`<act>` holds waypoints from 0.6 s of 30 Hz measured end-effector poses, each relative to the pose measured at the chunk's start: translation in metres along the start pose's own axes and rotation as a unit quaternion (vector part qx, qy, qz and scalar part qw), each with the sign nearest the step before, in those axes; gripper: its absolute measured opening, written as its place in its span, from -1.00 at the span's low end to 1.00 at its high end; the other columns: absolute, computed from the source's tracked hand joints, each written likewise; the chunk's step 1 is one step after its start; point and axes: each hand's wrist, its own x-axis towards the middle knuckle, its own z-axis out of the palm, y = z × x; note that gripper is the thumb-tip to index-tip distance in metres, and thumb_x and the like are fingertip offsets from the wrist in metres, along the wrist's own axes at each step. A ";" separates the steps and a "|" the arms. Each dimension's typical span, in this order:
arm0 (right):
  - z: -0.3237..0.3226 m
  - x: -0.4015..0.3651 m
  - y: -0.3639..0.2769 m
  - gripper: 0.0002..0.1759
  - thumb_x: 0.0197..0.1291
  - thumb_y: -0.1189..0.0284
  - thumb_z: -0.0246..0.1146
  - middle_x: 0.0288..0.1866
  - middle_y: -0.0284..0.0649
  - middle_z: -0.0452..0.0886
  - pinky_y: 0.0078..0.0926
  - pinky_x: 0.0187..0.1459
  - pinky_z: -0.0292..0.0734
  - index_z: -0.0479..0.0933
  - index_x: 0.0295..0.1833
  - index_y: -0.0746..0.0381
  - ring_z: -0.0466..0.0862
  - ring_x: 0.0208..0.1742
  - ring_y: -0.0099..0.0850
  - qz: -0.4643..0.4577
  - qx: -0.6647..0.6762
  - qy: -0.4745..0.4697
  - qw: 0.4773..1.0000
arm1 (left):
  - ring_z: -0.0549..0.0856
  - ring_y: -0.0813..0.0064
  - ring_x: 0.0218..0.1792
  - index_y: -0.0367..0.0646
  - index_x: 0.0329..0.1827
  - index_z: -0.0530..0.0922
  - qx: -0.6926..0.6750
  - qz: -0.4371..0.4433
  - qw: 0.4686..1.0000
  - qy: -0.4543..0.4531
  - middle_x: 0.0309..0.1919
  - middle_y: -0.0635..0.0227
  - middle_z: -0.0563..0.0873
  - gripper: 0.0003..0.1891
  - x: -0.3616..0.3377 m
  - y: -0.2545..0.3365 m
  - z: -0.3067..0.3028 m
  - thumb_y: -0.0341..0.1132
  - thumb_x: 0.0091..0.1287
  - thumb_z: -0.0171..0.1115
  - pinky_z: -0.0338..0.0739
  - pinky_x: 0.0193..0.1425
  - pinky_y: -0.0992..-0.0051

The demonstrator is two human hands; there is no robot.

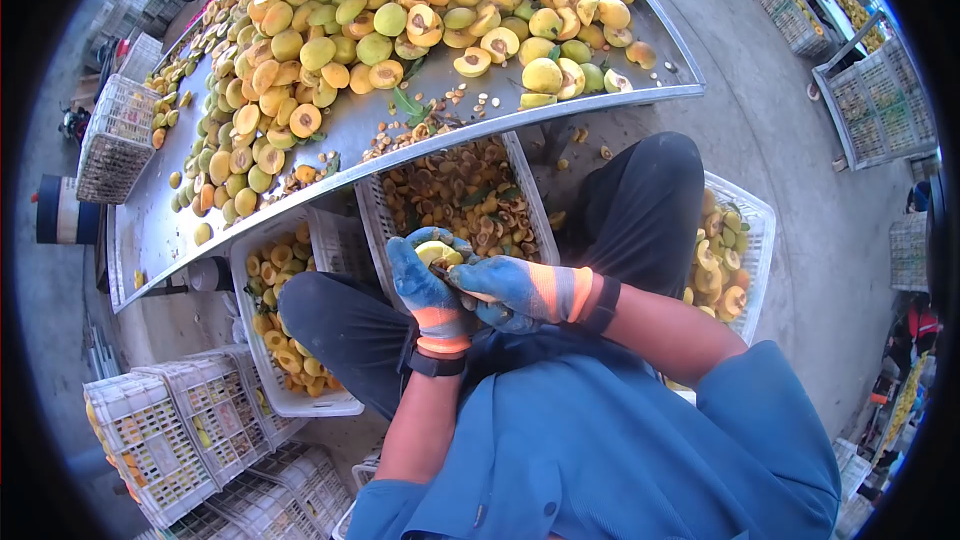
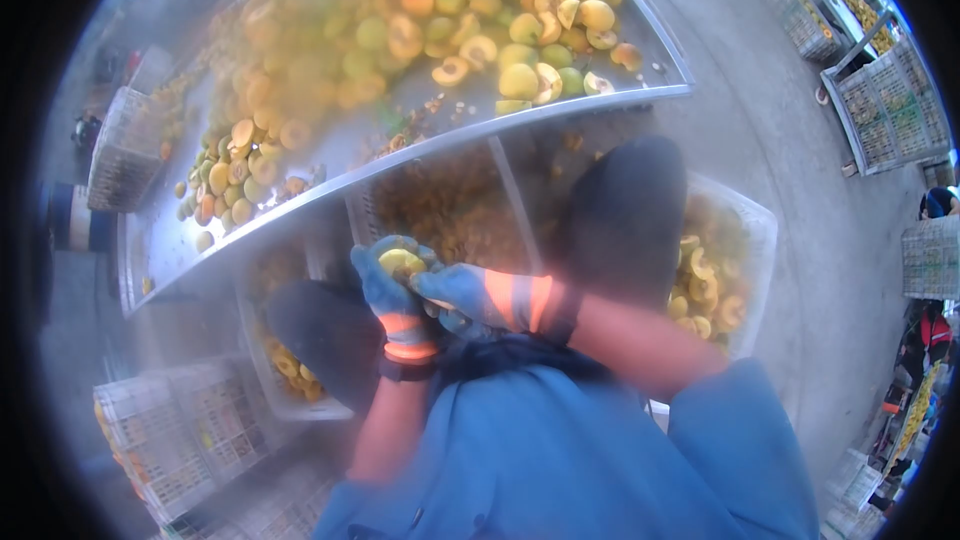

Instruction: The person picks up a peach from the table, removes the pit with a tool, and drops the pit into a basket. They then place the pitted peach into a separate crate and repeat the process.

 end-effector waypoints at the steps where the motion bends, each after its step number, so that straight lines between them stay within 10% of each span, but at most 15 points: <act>1: -0.001 0.000 -0.001 -0.56 0.63 -0.04 0.11 -0.45 -0.50 0.45 -0.59 -0.47 0.25 0.62 -0.16 0.07 0.38 -0.49 -0.61 0.005 -0.012 0.001 1.000 | 0.71 0.35 -0.36 -0.13 -0.01 0.60 0.013 0.011 1.000 -0.002 -0.34 0.25 0.70 -0.37 0.001 -0.002 -0.001 0.35 0.61 0.04 0.68 -0.23 0.37; 18: -0.013 0.008 0.020 -0.53 0.70 -0.02 0.00 -0.68 -0.43 0.29 -0.66 -0.78 0.09 0.48 -0.08 0.16 0.18 -0.80 -0.65 0.079 0.237 -0.150 0.957 | 0.75 0.33 -0.27 -0.12 -0.01 0.60 -0.067 -0.106 0.986 -0.107 -0.31 0.23 0.72 -0.44 0.006 -0.004 -0.011 0.29 0.62 0.09 0.68 -0.19 0.38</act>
